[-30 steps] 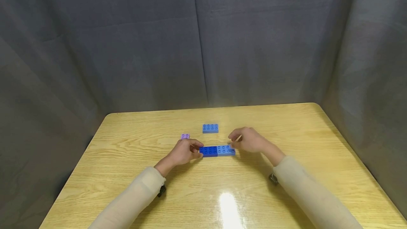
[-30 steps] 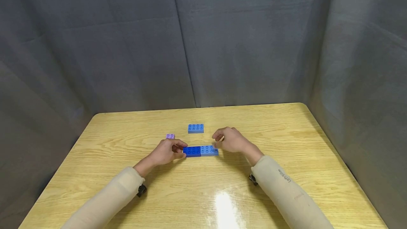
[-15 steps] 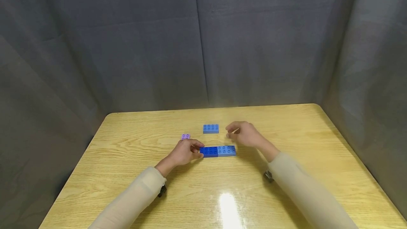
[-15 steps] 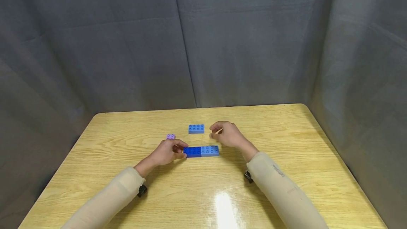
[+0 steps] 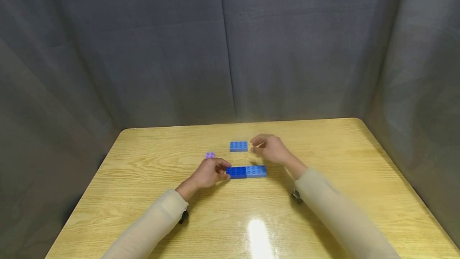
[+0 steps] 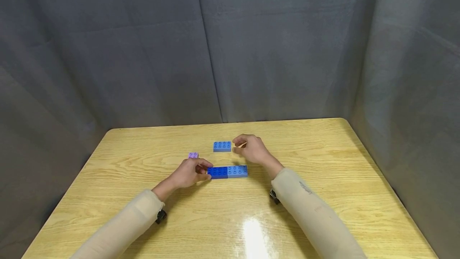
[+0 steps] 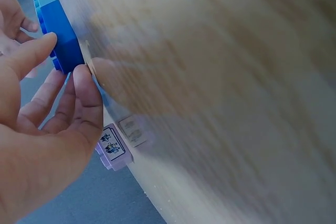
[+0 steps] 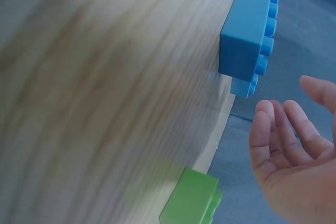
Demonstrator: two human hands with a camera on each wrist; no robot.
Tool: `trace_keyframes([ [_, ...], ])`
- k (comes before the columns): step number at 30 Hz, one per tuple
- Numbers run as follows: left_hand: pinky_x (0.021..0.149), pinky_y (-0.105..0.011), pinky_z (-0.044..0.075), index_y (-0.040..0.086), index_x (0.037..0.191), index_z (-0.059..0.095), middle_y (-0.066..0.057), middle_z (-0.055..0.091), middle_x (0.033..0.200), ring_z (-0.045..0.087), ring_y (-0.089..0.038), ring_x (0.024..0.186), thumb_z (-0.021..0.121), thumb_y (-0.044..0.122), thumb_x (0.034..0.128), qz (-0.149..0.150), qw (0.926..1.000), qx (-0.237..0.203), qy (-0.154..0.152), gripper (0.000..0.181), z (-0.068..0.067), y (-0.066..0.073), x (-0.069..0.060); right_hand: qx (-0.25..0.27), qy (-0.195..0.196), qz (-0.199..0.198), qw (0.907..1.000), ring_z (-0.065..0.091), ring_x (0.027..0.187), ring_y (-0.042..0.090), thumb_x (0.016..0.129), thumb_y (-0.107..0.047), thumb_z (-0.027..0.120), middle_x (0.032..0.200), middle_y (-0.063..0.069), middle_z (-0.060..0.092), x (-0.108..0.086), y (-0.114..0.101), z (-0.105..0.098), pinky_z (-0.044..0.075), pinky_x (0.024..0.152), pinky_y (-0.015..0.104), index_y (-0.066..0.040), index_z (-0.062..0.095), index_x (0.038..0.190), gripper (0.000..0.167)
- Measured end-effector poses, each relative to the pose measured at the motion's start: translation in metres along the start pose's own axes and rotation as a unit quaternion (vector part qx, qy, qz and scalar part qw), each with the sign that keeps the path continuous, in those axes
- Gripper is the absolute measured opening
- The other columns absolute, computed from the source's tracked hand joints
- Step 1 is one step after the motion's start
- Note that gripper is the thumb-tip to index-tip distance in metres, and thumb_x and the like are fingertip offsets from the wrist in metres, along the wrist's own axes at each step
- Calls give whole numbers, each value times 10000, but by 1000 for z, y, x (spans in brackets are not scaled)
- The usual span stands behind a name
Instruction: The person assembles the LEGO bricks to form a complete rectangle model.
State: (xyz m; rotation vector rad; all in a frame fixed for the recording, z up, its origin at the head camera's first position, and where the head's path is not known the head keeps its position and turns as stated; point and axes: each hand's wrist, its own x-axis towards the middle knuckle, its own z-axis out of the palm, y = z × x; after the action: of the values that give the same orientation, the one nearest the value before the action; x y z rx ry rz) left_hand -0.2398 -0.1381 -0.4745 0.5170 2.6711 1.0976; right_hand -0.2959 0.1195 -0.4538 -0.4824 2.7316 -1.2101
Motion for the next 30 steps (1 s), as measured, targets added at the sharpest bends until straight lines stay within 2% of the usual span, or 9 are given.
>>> trace_keyframes([
  [6, 647, -205, 506, 67, 1165, 720, -65, 724, 1071, 593, -113, 819, 771, 95, 872, 61, 10000, 51, -1, 298, 0, 0, 0, 92, 28, 89, 9999, 687, 1036, 270, 939, -182, 693, 1202, 125, 708, 7, 0, 5, 563, 908, 413, -84, 674, 1240, 317],
  [16, 661, -205, 510, 68, 1170, 720, -55, 722, 1039, 591, -110, 811, 772, 97, 872, 38, 10000, 65, 8, 304, -1, -1, 0, 338, -64, 397, 9986, 671, 1079, 270, 947, -208, 690, 1255, 111, 682, 19, 3, 12, 564, 902, 407, -104, 656, 1277, 347],
  [30, 650, -210, 514, 66, 1175, 717, -65, 720, 1067, 594, -120, 822, 770, 92, 872, 25, 10000, -37, -39, 309, -3, -2, -3, 392, -240, 465, 9979, 660, 1152, 306, 932, -176, 697, 1329, 123, 646, 34, 3, 17, 565, 919, 417, -95, 634, 1313, 395],
])
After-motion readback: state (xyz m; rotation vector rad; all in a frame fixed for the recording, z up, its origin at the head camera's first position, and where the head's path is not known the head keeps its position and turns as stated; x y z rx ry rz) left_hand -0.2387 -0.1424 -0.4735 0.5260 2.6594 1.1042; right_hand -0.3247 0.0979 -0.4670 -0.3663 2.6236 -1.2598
